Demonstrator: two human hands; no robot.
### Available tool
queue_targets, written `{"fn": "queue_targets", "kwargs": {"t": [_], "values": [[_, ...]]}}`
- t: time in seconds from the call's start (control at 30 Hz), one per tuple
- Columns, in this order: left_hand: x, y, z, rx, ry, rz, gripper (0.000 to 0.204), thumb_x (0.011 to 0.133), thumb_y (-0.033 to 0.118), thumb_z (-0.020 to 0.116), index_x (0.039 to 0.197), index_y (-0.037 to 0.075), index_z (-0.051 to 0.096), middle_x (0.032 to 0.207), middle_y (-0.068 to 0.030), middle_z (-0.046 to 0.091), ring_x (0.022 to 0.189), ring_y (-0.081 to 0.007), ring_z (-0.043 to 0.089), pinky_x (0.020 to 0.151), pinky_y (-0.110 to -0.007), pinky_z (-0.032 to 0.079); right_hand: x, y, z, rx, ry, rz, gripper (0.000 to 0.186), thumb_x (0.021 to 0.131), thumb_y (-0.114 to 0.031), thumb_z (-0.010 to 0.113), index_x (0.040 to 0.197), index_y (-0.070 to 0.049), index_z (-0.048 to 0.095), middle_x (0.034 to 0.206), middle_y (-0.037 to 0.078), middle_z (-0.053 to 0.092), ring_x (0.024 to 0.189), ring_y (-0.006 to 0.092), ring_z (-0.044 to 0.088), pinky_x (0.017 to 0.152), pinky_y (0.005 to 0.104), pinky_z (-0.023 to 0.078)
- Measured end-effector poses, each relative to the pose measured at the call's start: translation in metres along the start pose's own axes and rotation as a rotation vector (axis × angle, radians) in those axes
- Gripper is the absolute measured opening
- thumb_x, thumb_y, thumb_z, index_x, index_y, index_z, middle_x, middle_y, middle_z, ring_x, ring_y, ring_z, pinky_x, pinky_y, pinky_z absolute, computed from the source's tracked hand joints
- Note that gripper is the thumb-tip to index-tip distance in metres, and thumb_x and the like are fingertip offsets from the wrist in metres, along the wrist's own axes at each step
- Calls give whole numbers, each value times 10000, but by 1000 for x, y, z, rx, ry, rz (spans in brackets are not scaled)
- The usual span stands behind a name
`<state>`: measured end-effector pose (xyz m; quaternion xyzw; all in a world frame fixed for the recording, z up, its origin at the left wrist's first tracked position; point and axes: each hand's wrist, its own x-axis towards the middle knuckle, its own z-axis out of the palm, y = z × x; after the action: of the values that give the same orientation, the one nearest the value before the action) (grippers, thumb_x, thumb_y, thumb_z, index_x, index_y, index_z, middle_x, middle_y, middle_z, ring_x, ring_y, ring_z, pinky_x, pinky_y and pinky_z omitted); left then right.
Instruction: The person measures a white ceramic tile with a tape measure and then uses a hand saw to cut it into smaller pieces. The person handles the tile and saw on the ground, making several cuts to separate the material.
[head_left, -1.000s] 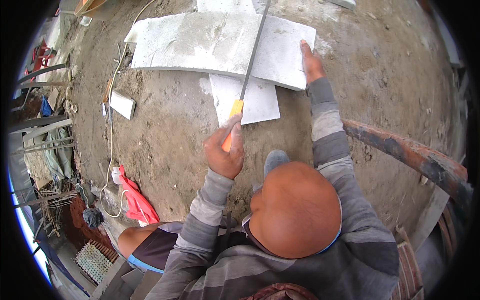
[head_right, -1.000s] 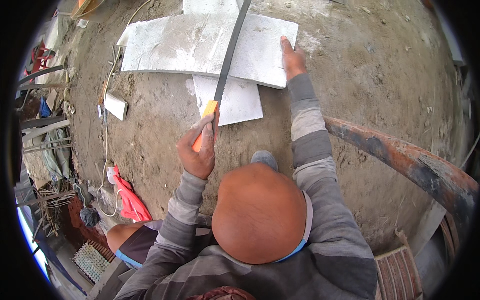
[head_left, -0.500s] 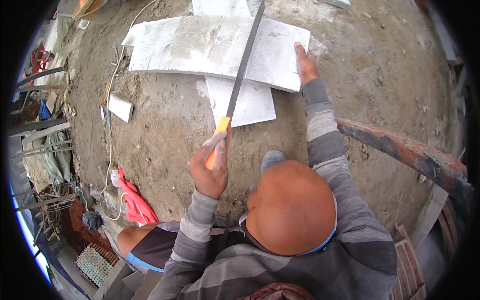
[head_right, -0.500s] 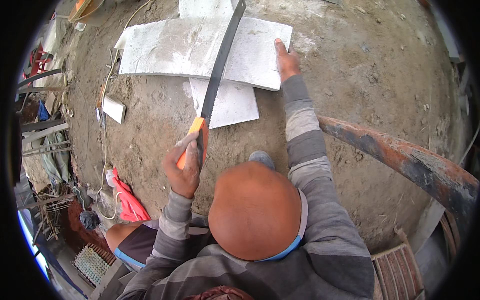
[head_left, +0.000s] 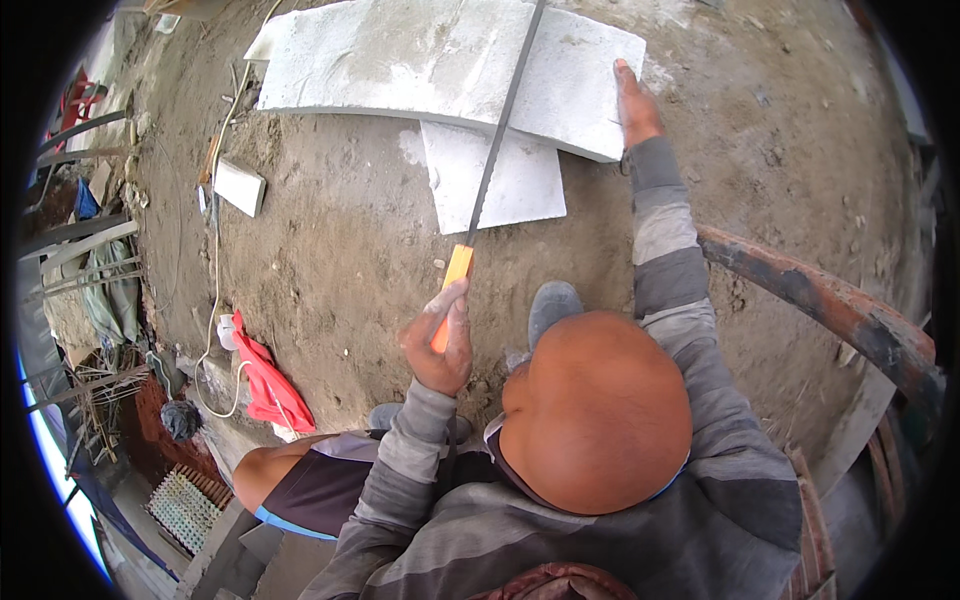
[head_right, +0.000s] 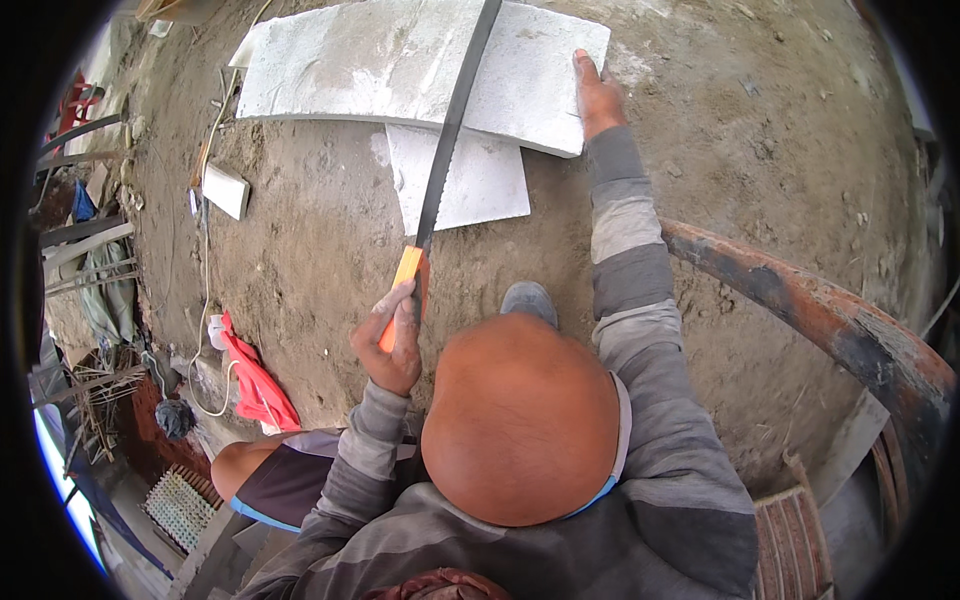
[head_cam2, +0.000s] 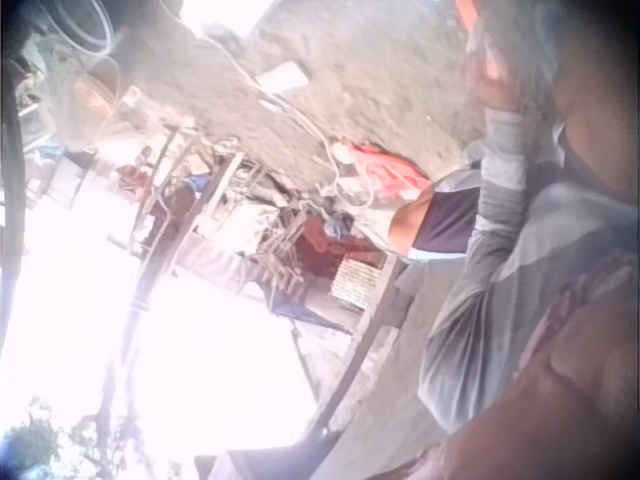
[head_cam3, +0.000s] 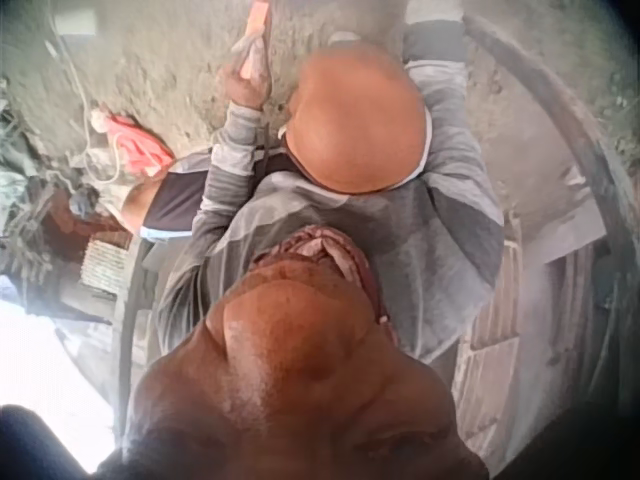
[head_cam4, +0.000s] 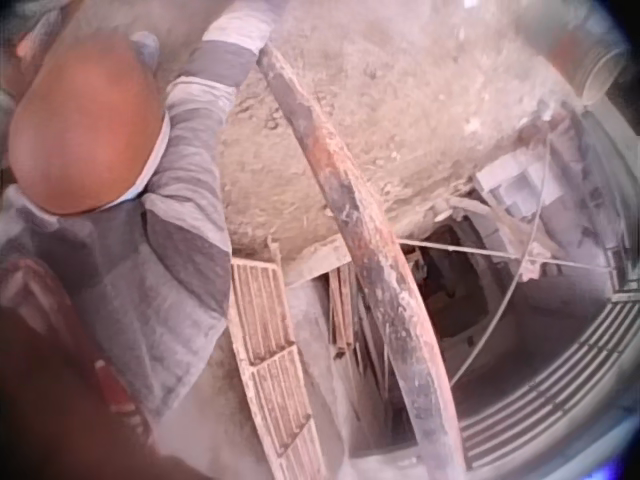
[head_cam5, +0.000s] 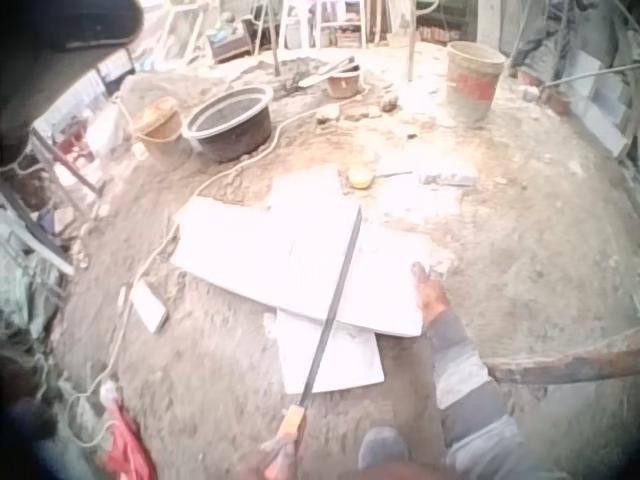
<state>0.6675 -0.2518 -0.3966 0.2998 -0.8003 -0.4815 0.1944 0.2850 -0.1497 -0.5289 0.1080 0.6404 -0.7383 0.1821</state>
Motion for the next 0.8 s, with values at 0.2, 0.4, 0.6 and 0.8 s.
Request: {"fn": "queue_targets", "kwargs": {"t": [0.2,0.4,0.6,0.8], "values": [[-4,-10,8,-5,12,46,210,917,37,611,1094,-33,700,959,-189,727,826,-192,702,747,-299,529,23,1,-13,-253,6,-38,734,919,-500,605,1351,82,484,1286,172,589,1138,243,581,974,339,457],[46,18,20,1,-36,18,217,921,37,604,1103,-31,700,976,-200,724,844,-204,702,775,-316,531,12,5,-7,-91,-1,-68,700,928,-456,617,1322,111,502,1280,175,590,1153,236,567,995,320,431],[-6,-2,-1,-48,-23,57,246,956,108,585,1113,-54,685,1031,-202,716,954,-221,687,873,-335,510,12,-6,-4,-154,40,-53,663,932,-439,624,1277,120,533,1226,181,614,1112,227,580,969,312,440],[78,29,31,-11,-65,50,201,922,40,615,1088,-42,694,994,-202,723,907,-187,706,792,-298,530,10,-7,-3,-130,34,-32,678,923,-442,636,1255,142,541,1180,211,633,1067,247,593,947,333,446]]}}
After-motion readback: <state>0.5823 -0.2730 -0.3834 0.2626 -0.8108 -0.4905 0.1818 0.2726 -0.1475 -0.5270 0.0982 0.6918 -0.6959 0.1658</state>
